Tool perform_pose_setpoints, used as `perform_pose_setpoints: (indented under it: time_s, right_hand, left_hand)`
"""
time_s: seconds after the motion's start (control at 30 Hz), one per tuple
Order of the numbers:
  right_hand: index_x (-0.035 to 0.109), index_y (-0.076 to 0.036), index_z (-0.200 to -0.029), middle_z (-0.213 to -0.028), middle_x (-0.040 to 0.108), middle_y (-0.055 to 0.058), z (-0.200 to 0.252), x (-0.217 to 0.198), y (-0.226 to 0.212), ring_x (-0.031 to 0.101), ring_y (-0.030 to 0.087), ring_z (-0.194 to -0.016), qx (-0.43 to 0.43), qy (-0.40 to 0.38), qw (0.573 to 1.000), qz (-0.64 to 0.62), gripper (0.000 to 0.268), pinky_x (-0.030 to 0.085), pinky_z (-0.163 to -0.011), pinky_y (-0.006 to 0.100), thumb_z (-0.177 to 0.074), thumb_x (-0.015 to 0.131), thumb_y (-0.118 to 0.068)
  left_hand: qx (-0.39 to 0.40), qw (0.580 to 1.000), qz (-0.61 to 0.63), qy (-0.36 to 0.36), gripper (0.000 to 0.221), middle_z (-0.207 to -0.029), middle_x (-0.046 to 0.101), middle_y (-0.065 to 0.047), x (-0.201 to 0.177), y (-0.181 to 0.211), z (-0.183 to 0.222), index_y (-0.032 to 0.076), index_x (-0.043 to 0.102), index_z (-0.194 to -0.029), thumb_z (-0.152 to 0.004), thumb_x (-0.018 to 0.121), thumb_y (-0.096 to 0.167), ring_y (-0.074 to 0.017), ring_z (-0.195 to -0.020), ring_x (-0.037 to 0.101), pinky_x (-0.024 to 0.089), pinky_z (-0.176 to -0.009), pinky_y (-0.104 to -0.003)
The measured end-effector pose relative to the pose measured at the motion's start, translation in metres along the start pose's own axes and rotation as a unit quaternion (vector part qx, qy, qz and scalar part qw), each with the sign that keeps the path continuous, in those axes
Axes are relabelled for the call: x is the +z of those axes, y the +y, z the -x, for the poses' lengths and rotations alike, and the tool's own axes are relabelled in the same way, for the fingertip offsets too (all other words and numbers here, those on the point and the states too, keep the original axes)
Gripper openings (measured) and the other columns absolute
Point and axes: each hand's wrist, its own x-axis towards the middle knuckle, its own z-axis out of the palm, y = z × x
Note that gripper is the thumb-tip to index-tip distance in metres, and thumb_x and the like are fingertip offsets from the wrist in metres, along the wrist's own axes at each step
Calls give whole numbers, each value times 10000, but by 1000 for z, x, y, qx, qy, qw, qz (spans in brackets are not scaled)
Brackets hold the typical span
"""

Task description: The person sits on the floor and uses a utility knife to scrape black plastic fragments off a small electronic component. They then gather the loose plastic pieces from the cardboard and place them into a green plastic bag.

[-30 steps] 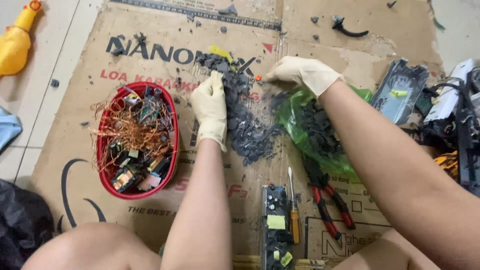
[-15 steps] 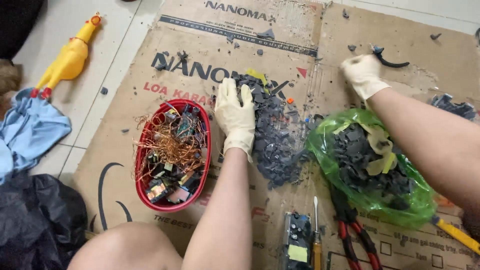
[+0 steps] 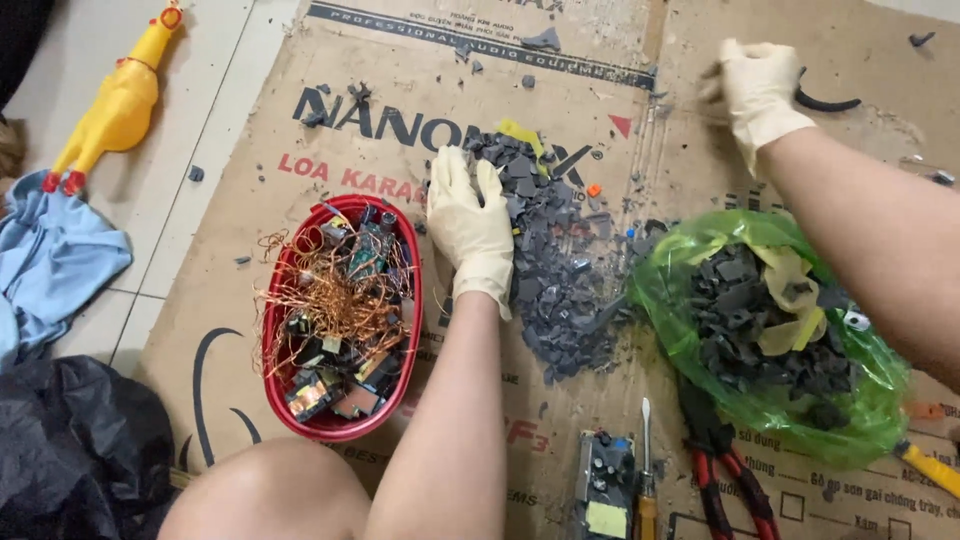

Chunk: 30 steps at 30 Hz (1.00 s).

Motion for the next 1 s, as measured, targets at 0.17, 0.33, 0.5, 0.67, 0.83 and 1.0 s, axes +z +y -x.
perform_pose_setpoints:
  time_s: [0.17,0.33,0.5,0.67,0.83,1.0]
  right_hand:
    - [734,-41,-1197,-1071,763,78,-15,84,-33,690,192,-923,-207,-74,975,34,273,546,-817,302,-978,626,-163]
    - [557,-12,-1425,-1333,627,222,-20,176,-68,611,406,-1137,-308,-187,922,141,484,485,-951,455,-1014,622,-258]
    - [768,-127,-813,-636,655,-71,-2,205,-111,572,98,-544,-248,-41,967,30,305,508,-566,254,-1011,588,-273]
    - [696,9,-1204,-1131,716,147,23,226,-142,654,329,-923,-431,-232,869,76,264,514,-846,393,-1008,596,-136]
    - [651,-164,-703,-538,485,-64,53,237,-195,341,86,-408,-302,-174,922,172,459,288,-359,294,-1114,581,-357]
    - [710,-40,-1240,-1144,722,118,103,290,-239,709,251,-934,-444,-319,837,24,382,571,-839,330,-907,670,-223]
  left_hand:
    - [6,999,34,39,403,-1369,641,-173,-20,16,1,0,629,-1301,-943,597,182,-340,-1241,619,476,-1066,-393]
    - [33,996,53,56,396,-1310,663,-222,-22,16,2,-41,642,-1258,-923,623,168,-390,-1204,631,492,-1050,-427]
    - [24,997,61,50,400,-1313,664,-221,-27,23,1,-50,649,-1249,-925,592,178,-383,-1241,625,455,-1098,-438]
    - [5,997,70,38,462,-1426,584,-236,-29,21,5,-49,555,-1360,-964,547,188,-408,-1341,557,446,-1111,-457]
    - [-27,988,145,31,473,-1441,518,-317,-45,36,2,-109,499,-1348,-963,478,165,-454,-1334,523,412,-1132,-458]
    - [-29,986,160,45,486,-1480,503,-282,-36,30,9,-96,482,-1393,-968,487,141,-442,-1387,489,363,-1188,-461]
